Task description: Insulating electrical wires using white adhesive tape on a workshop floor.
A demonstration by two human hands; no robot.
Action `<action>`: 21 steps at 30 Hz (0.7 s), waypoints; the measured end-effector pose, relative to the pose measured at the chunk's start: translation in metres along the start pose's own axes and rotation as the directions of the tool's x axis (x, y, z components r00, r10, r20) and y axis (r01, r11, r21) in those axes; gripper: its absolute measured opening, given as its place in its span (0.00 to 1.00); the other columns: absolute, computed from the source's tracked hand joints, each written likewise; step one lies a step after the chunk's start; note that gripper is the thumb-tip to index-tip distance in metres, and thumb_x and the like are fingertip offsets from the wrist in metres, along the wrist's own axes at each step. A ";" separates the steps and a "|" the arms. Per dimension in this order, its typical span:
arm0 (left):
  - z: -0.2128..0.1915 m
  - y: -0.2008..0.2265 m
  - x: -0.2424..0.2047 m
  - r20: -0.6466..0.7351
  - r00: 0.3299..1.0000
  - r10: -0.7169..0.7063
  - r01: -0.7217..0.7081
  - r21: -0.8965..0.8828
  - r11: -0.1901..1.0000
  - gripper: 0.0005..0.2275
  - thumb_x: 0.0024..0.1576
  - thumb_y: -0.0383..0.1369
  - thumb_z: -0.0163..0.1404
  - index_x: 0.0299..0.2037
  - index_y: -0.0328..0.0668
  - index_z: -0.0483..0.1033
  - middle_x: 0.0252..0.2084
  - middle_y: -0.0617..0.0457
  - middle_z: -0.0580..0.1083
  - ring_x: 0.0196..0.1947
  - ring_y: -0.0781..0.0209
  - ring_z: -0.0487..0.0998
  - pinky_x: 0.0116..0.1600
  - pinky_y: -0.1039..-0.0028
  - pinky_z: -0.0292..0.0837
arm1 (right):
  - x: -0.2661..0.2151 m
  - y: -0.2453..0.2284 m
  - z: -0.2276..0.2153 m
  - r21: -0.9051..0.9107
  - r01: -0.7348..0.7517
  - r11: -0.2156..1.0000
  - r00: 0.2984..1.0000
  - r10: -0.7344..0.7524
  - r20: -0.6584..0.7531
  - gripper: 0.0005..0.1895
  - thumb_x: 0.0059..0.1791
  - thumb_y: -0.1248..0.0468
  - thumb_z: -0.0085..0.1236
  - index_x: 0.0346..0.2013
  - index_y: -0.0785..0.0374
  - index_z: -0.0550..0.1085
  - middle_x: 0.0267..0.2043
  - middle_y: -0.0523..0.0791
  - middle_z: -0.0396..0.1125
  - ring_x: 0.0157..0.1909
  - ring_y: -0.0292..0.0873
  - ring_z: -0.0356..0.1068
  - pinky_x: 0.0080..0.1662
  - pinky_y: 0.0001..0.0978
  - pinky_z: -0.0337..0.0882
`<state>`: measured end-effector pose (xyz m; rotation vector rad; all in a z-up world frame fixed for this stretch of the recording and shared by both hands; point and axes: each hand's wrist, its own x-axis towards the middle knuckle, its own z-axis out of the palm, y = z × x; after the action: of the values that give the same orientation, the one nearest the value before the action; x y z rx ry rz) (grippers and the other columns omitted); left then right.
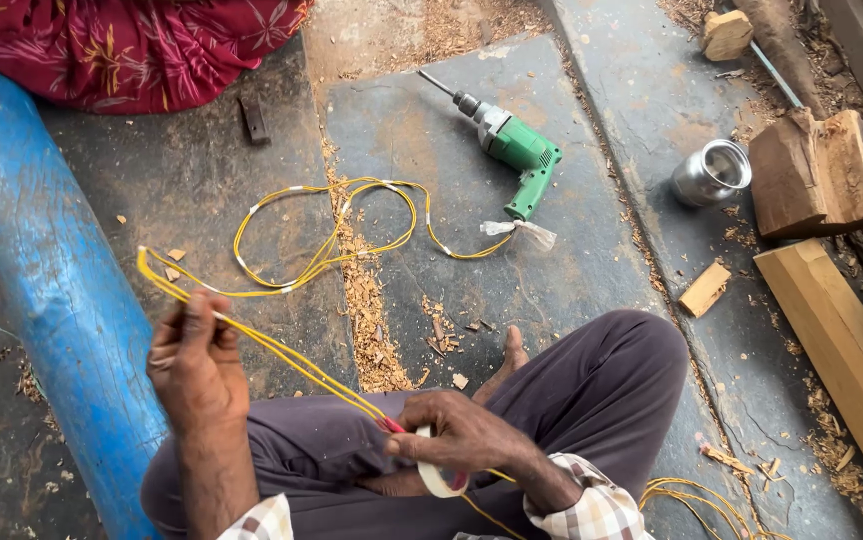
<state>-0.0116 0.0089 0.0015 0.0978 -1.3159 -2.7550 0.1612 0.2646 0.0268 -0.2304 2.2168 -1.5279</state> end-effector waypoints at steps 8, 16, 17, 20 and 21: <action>0.004 -0.019 -0.021 0.121 0.982 -0.148 0.144 0.047 0.989 0.20 0.63 0.41 0.56 0.61 0.39 0.72 0.48 0.51 0.78 0.43 0.65 0.78 0.49 0.74 0.75 | 0.005 0.052 0.011 0.428 -0.065 0.901 0.998 0.063 0.018 0.16 0.55 0.55 0.57 0.41 0.67 0.80 0.34 0.43 0.73 0.38 0.34 0.72 0.40 0.29 0.73; -0.012 -0.079 -0.113 0.245 0.751 -0.614 0.562 0.252 0.788 0.17 0.65 0.41 0.49 0.57 0.37 0.77 0.50 0.51 0.79 0.46 0.65 0.80 0.50 0.74 0.77 | 0.012 0.068 0.019 0.367 -0.150 0.918 0.988 0.150 0.028 0.20 0.57 0.52 0.53 0.46 0.67 0.81 0.31 0.39 0.68 0.31 0.30 0.65 0.31 0.24 0.65; -0.013 -0.080 -0.114 0.297 0.752 -0.589 0.540 0.235 0.808 0.17 0.66 0.40 0.50 0.57 0.35 0.77 0.49 0.49 0.80 0.45 0.64 0.80 0.49 0.73 0.78 | 0.013 0.071 0.020 0.316 -0.109 0.943 0.993 0.119 -0.015 0.20 0.59 0.52 0.54 0.45 0.68 0.80 0.33 0.40 0.69 0.32 0.30 0.65 0.31 0.24 0.67; -0.015 -0.079 -0.117 0.331 0.766 -0.552 0.505 0.223 0.834 0.16 0.67 0.37 0.52 0.56 0.31 0.77 0.47 0.47 0.80 0.42 0.63 0.80 0.44 0.73 0.80 | 0.016 0.051 0.016 0.285 -0.223 0.932 0.966 0.251 -0.066 0.19 0.56 0.53 0.55 0.45 0.67 0.79 0.33 0.41 0.71 0.25 0.31 0.66 0.25 0.24 0.67; -0.014 -0.077 -0.116 0.326 0.783 -0.530 0.476 0.234 0.848 0.15 0.66 0.35 0.52 0.56 0.30 0.77 0.47 0.47 0.80 0.40 0.64 0.80 0.40 0.73 0.80 | 0.019 0.040 0.012 0.302 -0.355 0.885 0.915 0.395 -0.082 0.19 0.52 0.53 0.54 0.47 0.65 0.79 0.33 0.40 0.73 0.18 0.32 0.65 0.19 0.25 0.66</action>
<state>0.1016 0.0588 -0.0652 -0.1000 -1.8147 -3.2455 0.1542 0.2624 -0.0181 0.3887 1.9599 -1.6454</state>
